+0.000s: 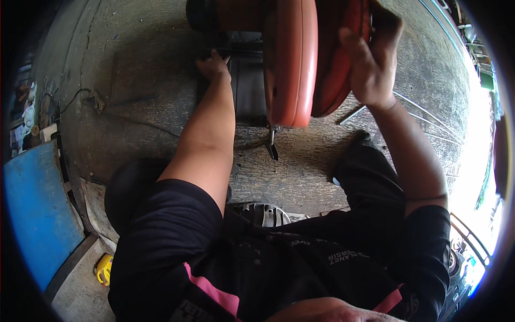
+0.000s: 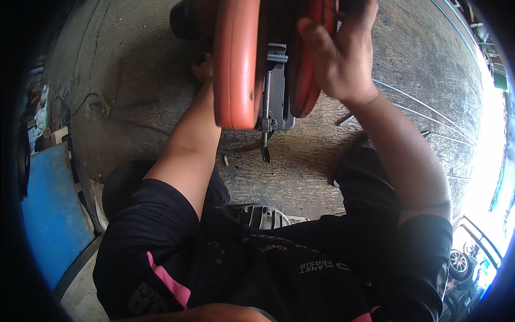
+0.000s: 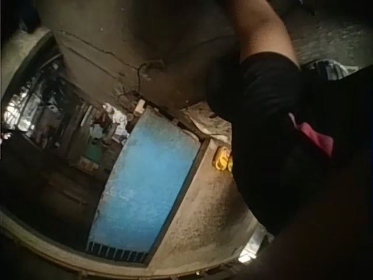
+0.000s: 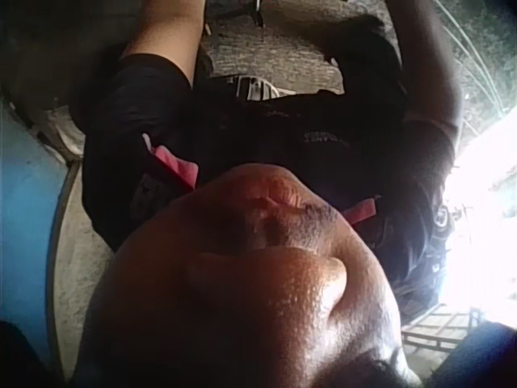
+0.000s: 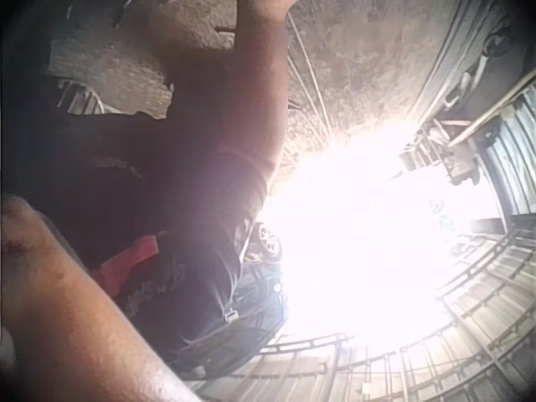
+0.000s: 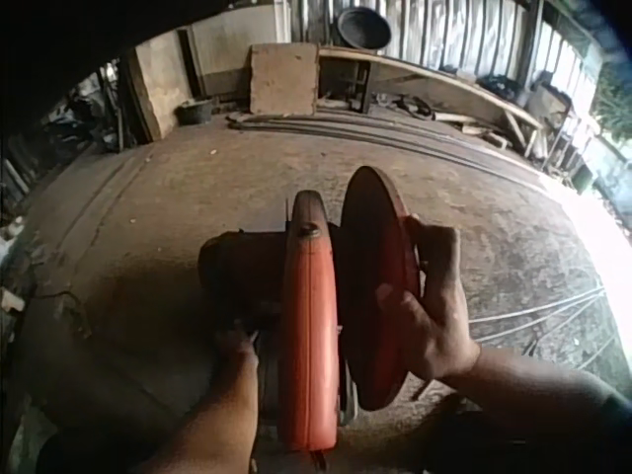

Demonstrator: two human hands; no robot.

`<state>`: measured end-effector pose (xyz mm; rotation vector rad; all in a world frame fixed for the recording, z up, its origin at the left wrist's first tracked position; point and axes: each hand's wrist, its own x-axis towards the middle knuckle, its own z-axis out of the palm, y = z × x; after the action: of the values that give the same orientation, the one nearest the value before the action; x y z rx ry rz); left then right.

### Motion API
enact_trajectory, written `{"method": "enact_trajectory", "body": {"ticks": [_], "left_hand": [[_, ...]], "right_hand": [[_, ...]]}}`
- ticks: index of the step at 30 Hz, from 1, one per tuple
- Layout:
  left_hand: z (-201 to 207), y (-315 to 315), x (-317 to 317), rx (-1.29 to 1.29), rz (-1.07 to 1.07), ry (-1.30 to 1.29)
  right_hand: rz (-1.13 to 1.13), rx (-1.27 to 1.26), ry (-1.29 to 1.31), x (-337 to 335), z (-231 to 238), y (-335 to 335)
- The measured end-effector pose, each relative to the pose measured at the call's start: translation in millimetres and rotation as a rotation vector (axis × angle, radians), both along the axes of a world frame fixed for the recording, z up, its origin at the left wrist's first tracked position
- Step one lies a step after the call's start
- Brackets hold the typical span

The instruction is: Use a metal chop saw to cut a small metal tube to a specific length.

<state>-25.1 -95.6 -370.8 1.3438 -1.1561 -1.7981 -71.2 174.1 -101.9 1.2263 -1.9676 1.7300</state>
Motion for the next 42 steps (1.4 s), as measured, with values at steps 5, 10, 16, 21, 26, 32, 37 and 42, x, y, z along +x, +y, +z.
{"method": "enact_trajectory", "body": {"ticks": [5, 10, 16, 21, 26, 32, 37, 42], "left_hand": [[-13, -2, -3, 0.023, 0.067, 0.077], [-17, -3, -2, 0.004, 0.022, 0.13], [-15, -3, -1, 0.022, 0.021, 0.156], [-14, -2, -2, 0.072, 0.082, 0.134], [-12, -11, 3, 0.19, 0.13, 0.123], [1, -24, 31, 0.175, 0.251, 0.101], [45, -44, 54, 0.095, 0.317, 0.049], [107, -65, 70, 0.025, 0.305, 0.045]], "right_hand": [[-0.133, 0.094, -0.285, -26, 49, -9], [-0.492, 0.408, 0.224, -80, 74, -24], [-0.547, 0.533, 0.45, -92, 76, -20], [-0.338, 0.055, -0.574, -82, 88, -29], [-0.396, 0.332, 0.071, -99, 73, -23], [-0.558, 0.507, 0.67, -117, 61, -20], [-0.346, 0.077, -0.214, -105, 62, -28], [-0.497, 0.274, -0.323, -69, 92, -23]]}}
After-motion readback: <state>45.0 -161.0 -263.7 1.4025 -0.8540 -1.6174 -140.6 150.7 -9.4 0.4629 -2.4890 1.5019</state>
